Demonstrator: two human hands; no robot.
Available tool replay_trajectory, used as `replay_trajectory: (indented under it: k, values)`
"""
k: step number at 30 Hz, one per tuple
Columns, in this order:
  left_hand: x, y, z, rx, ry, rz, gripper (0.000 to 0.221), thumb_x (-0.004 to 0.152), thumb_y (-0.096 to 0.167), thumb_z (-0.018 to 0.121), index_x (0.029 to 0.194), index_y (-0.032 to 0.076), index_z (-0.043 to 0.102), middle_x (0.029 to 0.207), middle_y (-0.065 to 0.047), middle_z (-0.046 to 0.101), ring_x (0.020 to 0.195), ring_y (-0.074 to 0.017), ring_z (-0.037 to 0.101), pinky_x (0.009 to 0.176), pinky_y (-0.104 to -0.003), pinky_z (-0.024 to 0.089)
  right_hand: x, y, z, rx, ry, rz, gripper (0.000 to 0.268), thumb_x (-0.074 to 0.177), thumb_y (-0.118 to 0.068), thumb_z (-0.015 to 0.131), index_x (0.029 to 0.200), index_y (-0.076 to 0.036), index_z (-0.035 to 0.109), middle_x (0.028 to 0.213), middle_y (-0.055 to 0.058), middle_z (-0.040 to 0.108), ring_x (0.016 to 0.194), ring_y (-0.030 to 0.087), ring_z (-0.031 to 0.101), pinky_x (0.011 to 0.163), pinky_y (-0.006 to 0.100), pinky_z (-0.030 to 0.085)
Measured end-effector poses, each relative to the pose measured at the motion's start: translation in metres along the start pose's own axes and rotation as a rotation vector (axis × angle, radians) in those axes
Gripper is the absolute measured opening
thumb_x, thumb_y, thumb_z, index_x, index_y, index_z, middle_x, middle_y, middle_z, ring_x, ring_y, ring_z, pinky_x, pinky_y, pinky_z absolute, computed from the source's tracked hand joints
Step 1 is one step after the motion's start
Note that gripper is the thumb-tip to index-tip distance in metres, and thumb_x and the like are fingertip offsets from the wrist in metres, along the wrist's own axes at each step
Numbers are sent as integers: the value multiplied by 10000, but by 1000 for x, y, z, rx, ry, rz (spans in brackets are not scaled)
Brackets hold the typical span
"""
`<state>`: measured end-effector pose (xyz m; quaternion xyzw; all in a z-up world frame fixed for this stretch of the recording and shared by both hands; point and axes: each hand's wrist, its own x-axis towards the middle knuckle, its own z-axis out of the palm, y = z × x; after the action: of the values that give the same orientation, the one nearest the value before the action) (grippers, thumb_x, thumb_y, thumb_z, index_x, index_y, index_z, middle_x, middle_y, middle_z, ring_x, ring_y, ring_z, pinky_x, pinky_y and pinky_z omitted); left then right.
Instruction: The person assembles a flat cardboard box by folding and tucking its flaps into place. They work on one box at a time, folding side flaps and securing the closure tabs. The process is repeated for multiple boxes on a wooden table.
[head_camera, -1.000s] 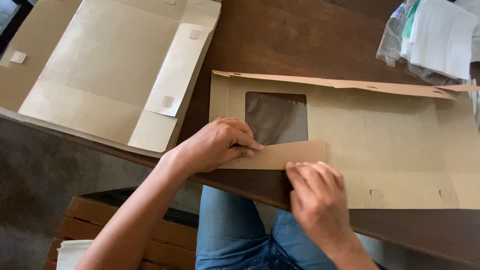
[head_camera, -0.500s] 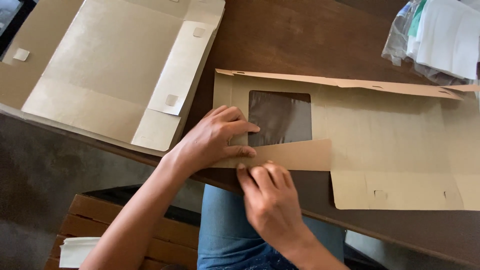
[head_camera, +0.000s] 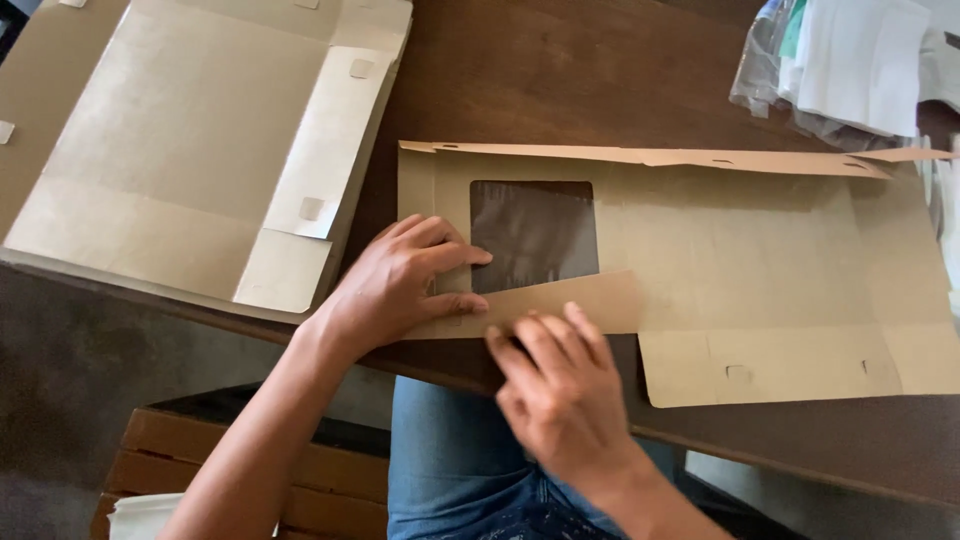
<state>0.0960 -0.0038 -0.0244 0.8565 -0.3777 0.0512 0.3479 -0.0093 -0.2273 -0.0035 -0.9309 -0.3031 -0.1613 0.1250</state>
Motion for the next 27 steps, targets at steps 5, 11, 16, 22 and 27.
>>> replay_trajectory:
  k: [5, 11, 16, 22, 27]
  values:
    - [1, 3, -1, 16, 6, 9, 469, 897, 459, 749, 1190, 93, 734, 1033, -92, 657, 957, -293, 622, 868, -432, 493, -21, 33, -8, -49, -32, 28, 385, 845, -95, 655, 1226, -127, 700, 1235, 101, 680, 1166, 259, 625, 1170, 550, 386]
    - [0, 8, -2, 47, -31, -21, 469, 914, 432, 742, 1227, 83, 728, 1048, -101, 641, 971, -290, 614, 871, -438, 493, -40, 73, -27, -18, -101, 32, 311, 902, -221, 636, 1191, -150, 726, 1338, 102, 667, 1197, 245, 629, 1199, 612, 338]
    - [-3, 19, -2, 61, -60, -72, 445, 929, 411, 733, 1258, 112, 725, 1078, -84, 636, 973, -287, 568, 897, -437, 466, -49, 105, -39, 133, -146, 74, 302, 975, -272, 595, 1193, -139, 756, 1368, 93, 634, 1222, 274, 609, 1181, 608, 349]
    - [4, 39, 4, 190, -145, -181, 527, 919, 473, 727, 1329, 145, 678, 1134, -90, 610, 1047, -302, 550, 904, -471, 463, -49, 116, -39, 351, -129, 85, 300, 1006, -204, 542, 1154, -68, 764, 1342, 140, 643, 1201, 261, 621, 1172, 522, 380]
    - [26, 54, 24, 241, -206, -208, 684, 848, 540, 763, 1406, 171, 622, 1243, -83, 605, 1122, -300, 541, 952, -466, 382, -50, 123, -38, 383, -110, 27, 300, 998, -181, 561, 1193, -56, 752, 1373, 132, 640, 1251, 270, 626, 1111, 484, 441]
